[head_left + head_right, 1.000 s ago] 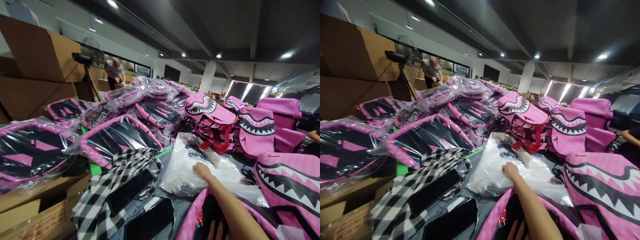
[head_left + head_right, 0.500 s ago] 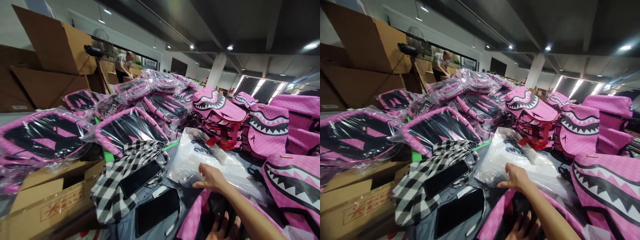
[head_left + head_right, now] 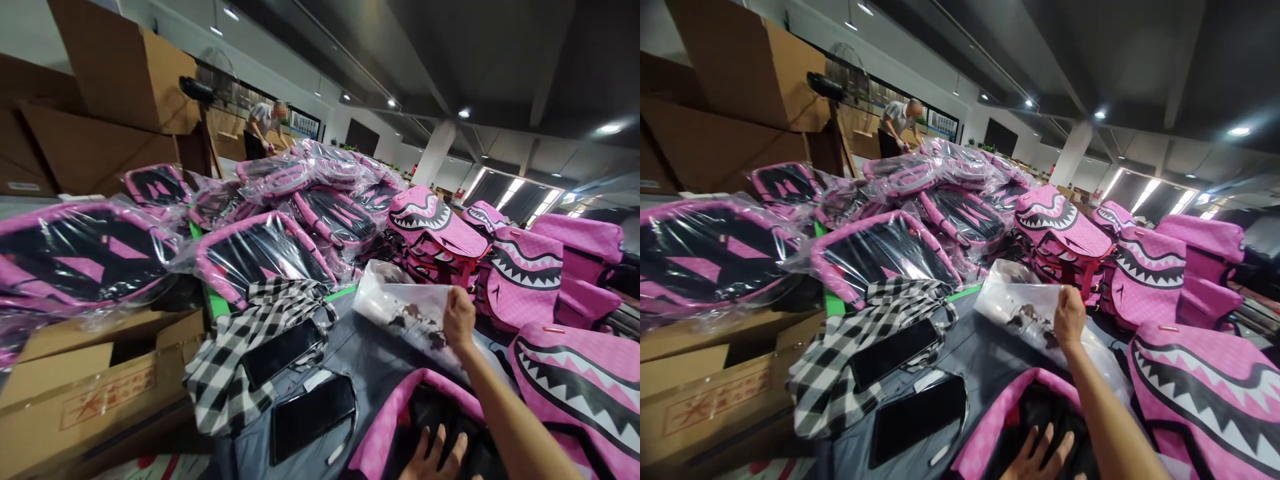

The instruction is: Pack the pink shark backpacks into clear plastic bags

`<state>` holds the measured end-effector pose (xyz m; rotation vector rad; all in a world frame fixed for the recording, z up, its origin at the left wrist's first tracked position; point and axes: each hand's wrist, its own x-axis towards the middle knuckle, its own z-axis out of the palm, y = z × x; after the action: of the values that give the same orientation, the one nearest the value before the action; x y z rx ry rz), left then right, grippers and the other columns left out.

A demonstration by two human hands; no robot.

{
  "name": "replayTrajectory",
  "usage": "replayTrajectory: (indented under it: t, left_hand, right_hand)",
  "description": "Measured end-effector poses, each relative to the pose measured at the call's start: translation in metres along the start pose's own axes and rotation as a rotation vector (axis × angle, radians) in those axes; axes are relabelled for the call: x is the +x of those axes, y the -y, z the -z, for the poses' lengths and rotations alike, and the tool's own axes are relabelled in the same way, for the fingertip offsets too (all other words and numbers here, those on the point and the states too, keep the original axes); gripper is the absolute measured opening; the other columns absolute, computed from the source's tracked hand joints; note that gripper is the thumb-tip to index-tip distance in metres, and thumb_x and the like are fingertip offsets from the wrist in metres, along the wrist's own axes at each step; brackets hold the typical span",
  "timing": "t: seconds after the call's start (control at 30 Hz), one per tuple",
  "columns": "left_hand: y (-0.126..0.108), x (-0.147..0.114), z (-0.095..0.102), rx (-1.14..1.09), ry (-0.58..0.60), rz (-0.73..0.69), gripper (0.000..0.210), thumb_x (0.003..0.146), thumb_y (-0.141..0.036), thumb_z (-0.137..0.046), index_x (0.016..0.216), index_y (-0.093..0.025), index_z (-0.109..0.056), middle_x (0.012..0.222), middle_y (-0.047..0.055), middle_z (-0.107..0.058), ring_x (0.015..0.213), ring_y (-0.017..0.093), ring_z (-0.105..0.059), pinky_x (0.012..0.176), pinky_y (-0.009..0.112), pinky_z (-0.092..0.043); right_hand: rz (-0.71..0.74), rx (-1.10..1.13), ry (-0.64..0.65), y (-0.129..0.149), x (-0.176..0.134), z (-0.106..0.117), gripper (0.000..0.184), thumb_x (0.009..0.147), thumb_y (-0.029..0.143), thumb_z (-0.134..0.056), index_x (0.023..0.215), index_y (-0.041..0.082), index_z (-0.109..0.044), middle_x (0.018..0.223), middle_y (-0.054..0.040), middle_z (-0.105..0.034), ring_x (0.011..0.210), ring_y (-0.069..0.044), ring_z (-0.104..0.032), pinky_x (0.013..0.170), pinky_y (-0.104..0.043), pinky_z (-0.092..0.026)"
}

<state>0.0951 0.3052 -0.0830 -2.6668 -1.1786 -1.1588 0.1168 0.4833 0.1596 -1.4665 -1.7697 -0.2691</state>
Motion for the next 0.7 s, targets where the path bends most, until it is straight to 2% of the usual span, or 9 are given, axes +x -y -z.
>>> replayTrajectory:
  t: [0.07, 0.2, 0.3, 0.4, 0.5, 0.57, 0.6, 0.63, 0.7]
  left_hand:
    - [0.004, 0.004, 0.000, 0.034, -0.062, -0.116, 0.050, 0.098, -0.048, -0.060, 0.145, -0.053, -0.046, 0.149, -0.003, -0.057, 0.120, 0.030, -0.068, 0.099, 0.045, -0.054]
    - [0.007, 0.007, 0.006, 0.065, -0.186, -0.172, 0.037, 0.098, -0.044, -0.060, 0.135, -0.044, -0.060, 0.141, 0.002, -0.064, 0.113, 0.030, -0.071, 0.099, 0.045, -0.052]
    - [0.008, 0.007, 0.029, -0.023, -0.073, -0.176, 0.041, 0.099, -0.045, -0.057, 0.140, -0.041, -0.056, 0.150, 0.006, -0.056, 0.123, 0.034, -0.065, 0.101, 0.049, -0.050]
    - [0.010, 0.010, 0.069, -0.257, 0.145, -0.147, 0.060, 0.097, -0.057, -0.054, 0.152, -0.037, -0.042, 0.163, 0.012, -0.037, 0.142, 0.041, -0.046, 0.110, 0.059, -0.042]
    - [0.004, 0.015, 0.113, -0.533, 0.170, -0.078, 0.066, 0.094, -0.061, -0.059, 0.152, -0.034, -0.044, 0.164, 0.010, -0.035, 0.152, 0.041, -0.027, 0.118, 0.067, -0.025]
    - [-0.008, 0.014, 0.137, -0.783, 0.156, 0.003, 0.064, 0.088, -0.061, -0.066, 0.145, -0.033, -0.053, 0.158, 0.009, -0.048, 0.149, 0.037, -0.035, 0.120, 0.064, -0.024]
    - [-0.015, 0.010, 0.147, -0.959, 0.161, 0.060, 0.068, 0.084, -0.061, -0.071, 0.143, -0.032, -0.056, 0.153, 0.010, -0.053, 0.144, 0.036, -0.043, 0.120, 0.060, -0.029]
    - [-0.022, 0.003, 0.155, -1.176, 0.166, 0.147, 0.075, 0.078, -0.063, -0.076, 0.142, -0.030, -0.057, 0.149, 0.011, -0.057, 0.138, 0.034, -0.050, 0.117, 0.056, -0.035]
    - [-0.036, -0.022, 0.170, -1.596, 0.170, 0.391, 0.085, 0.069, -0.071, -0.080, 0.139, -0.026, -0.059, 0.140, 0.013, -0.063, 0.126, 0.033, -0.062, 0.104, 0.050, -0.049]
  right_hand:
    - [0.029, -0.032, -0.093, 0.013, 0.029, 0.031, 0.039, 0.095, 0.054, -0.022, 0.074, 0.026, -0.040, 0.076, -0.0049, -0.055, 0.073, -0.020, -0.048, 0.067, -0.031, -0.036]
    - [0.186, -0.156, -0.254, 0.039, 0.088, 0.115, 0.027, 0.090, 0.041, -0.036, 0.068, 0.026, -0.036, 0.061, 0.0015, -0.041, 0.060, -0.016, -0.037, 0.062, -0.032, -0.029]
    - [0.223, -0.265, -0.408, 0.060, 0.114, 0.193, 0.024, 0.087, 0.030, -0.041, 0.064, 0.027, -0.035, 0.060, 0.0020, -0.035, 0.059, -0.016, -0.032, 0.063, -0.034, -0.028]
    - [0.270, -0.307, -0.508, 0.089, 0.111, 0.266, 0.028, 0.089, 0.029, -0.042, 0.063, 0.029, -0.031, 0.065, 0.0013, -0.033, 0.061, -0.016, -0.031, 0.065, -0.037, -0.029]
    - [0.403, -0.307, -0.597, 0.122, 0.068, 0.314, 0.036, 0.096, 0.041, -0.037, 0.063, 0.029, -0.031, 0.063, 0.0014, -0.034, 0.058, -0.015, -0.032, 0.064, -0.037, -0.030]
    - [0.498, -0.315, -0.500, 0.137, 0.014, 0.320, 0.042, 0.097, 0.050, -0.038, 0.061, 0.028, -0.038, 0.059, -0.0003, -0.041, 0.053, -0.015, -0.036, 0.060, -0.036, -0.033]
    - [0.530, -0.298, -0.356, 0.141, -0.018, 0.314, 0.042, 0.097, 0.050, -0.040, 0.062, 0.027, -0.045, 0.060, -0.0030, -0.050, 0.053, -0.016, -0.042, 0.058, -0.035, -0.036]
    - [0.551, -0.243, -0.117, 0.143, -0.051, 0.303, 0.038, 0.098, 0.048, -0.041, 0.070, 0.028, -0.056, 0.068, -0.0054, -0.061, 0.054, -0.018, -0.049, 0.057, -0.035, -0.039]
    - [0.524, -0.102, 0.241, 0.140, -0.118, 0.266, 0.027, 0.098, 0.045, -0.044, 0.091, 0.032, -0.066, 0.076, -0.0056, -0.068, 0.056, -0.019, -0.056, 0.052, -0.032, -0.040]
